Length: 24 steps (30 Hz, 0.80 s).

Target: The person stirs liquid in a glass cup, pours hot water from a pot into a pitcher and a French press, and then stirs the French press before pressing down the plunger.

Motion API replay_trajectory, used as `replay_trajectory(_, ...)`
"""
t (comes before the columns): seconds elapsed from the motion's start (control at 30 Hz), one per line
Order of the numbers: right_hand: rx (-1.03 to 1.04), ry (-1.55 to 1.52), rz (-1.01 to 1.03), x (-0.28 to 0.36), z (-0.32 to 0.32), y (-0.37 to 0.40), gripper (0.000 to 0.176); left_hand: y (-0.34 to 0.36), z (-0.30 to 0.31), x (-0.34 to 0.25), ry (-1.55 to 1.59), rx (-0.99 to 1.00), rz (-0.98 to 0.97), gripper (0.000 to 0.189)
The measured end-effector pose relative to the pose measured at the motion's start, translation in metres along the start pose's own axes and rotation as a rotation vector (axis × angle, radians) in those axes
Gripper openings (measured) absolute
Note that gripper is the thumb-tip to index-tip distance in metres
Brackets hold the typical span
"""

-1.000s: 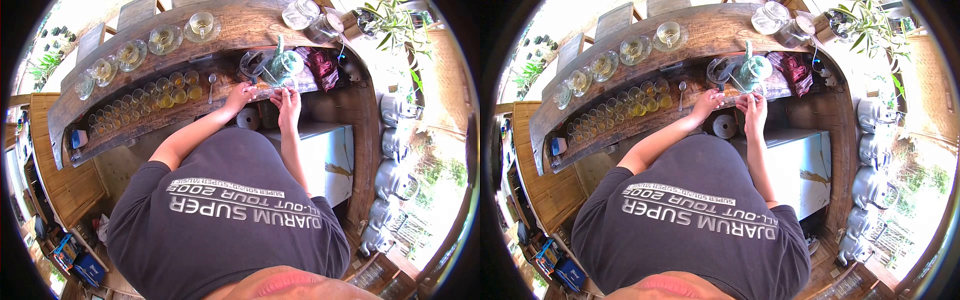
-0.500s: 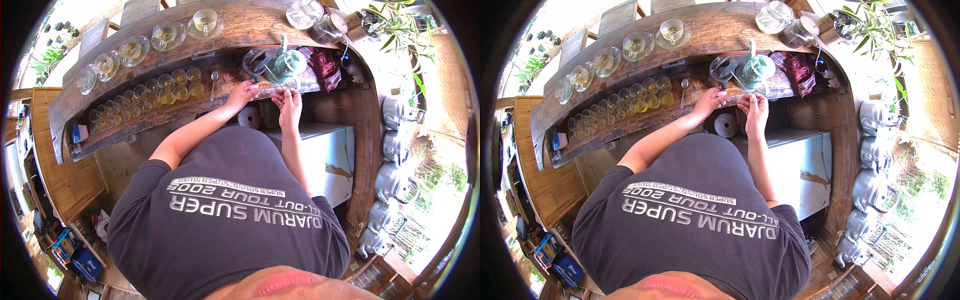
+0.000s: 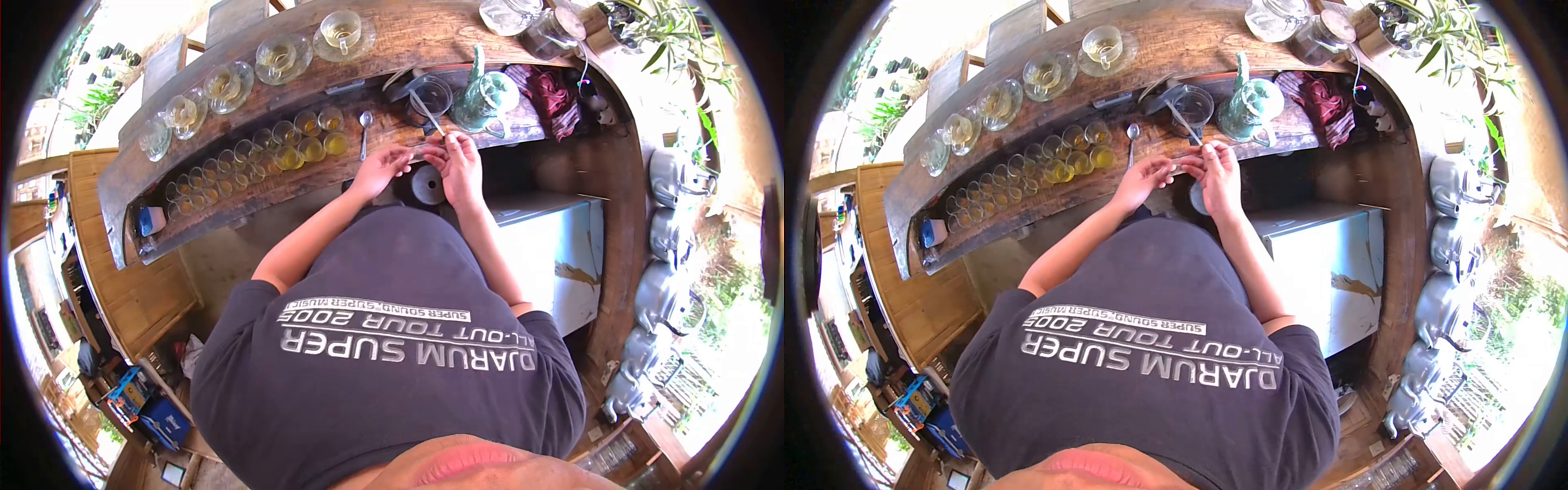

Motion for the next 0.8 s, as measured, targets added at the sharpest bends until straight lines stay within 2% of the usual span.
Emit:
replay_trajectory(0.13, -0.018, 0.039, -0.112, -0.035, -0.002, -0.004, 0.022, 0.024, 0.03, 0.023, -0.023, -0.003, 0.044, 0.033)
replay_trajectory(0.2, -0.027, 0.043, -0.15, -0.056, 0.007, -0.01, 0.02, 0.034, 0.038, 0.023, -0.066, 0.02, 0.046, 0.035)
replay_trajectory(0.4, -0.163, 0.044, -0.216, -0.116, 0.034, -0.042, 0.02, 0.042, 0.04, 0.029, -0.11, 0.096, 0.22, 0.037)
replay_trajectory(0.53, -0.25, 0.043, -0.174, -0.136, 0.033, -0.072, 0.027, 0.027, 0.042, 0.038, -0.03, 0.091, 0.197, 0.048)
replay_trajectory(0.67, -0.313, 0.036, -0.16, -0.146, 0.033, -0.106, 0.03, 0.009, 0.046, 0.036, -0.09, 0.096, 0.221, 0.051)
replay_trajectory(0.73, -0.356, 0.126, -0.165, -0.15, 0.039, -0.116, 0.034, 0.001, 0.053, 0.026, -0.151, 0.024, 0.131, 0.049)
replay_trajectory(0.8, -0.396, 0.248, -0.16, -0.154, 0.04, -0.12, 0.037, -0.008, 0.055, 0.023, -0.141, 0.05, 0.116, 0.048)
Point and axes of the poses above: each hand's wrist, its own y-axis away from the middle knuckle, its own z-axis out of the back of the hand, x = y × z, the point moved 7 cm from there along -y, towards the middle knuckle, and after that the axes turned 12 degrees about -z, right-handed, at the moved point
